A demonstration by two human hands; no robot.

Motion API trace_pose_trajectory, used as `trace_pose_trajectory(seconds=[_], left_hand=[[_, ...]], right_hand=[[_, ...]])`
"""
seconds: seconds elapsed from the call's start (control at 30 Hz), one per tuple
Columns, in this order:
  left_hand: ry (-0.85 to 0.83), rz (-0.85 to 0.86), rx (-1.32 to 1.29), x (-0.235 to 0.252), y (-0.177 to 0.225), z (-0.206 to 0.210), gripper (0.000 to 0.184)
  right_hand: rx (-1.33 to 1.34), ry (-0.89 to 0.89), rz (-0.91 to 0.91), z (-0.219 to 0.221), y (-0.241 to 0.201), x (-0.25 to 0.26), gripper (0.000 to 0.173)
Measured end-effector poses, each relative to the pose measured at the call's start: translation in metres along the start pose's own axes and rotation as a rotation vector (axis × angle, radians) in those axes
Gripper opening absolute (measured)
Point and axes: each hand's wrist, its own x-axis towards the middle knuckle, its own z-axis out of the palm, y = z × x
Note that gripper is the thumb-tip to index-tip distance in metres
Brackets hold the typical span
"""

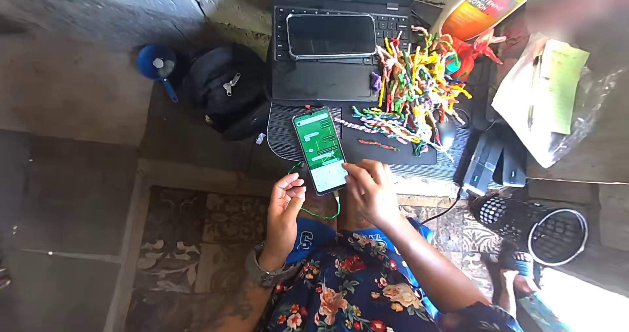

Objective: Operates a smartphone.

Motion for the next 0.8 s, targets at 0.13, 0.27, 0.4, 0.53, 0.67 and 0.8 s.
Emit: trace_pose_trajectory(seconds=[0.13,0.27,0.4,0.53,0.67,0.8], left_hand=[[-0.001,-0.080,0.034,0.004,-0.003,0.001,0.050],[-0.070,-0.173,0.032,0.010,-0.002,0.005,0.069],[-0.183,-0.180,0.013,0.023,-0.002,0.007,0.081],[-0.225,-0.190,-0.009,0.029,-0.005,0.015,0.084],[-0.196,-0.177,0.031,0.031,-0.006,0.021,0.085],[-0.172,-0.176,0.044,0.032,-0.005,0.022,0.085]], right_hand=[[-0.038,0.004,-0.075,0.025,-0.021,0.012,0.031],[-0.093,-0.062,-0.090,0.028,-0.015,0.021,0.037],[-0.021,-0.055,0.046,0.015,0.006,0.017,0.035],[0.105,-0.036,-0.026,0.012,0.008,0.003,0.029],[0.178,-0.034,-0.126,0.018,0.010,-0.009,0.027],[0.166,-0.030,-0.167,0.019,0.011,-0.010,0.026]])
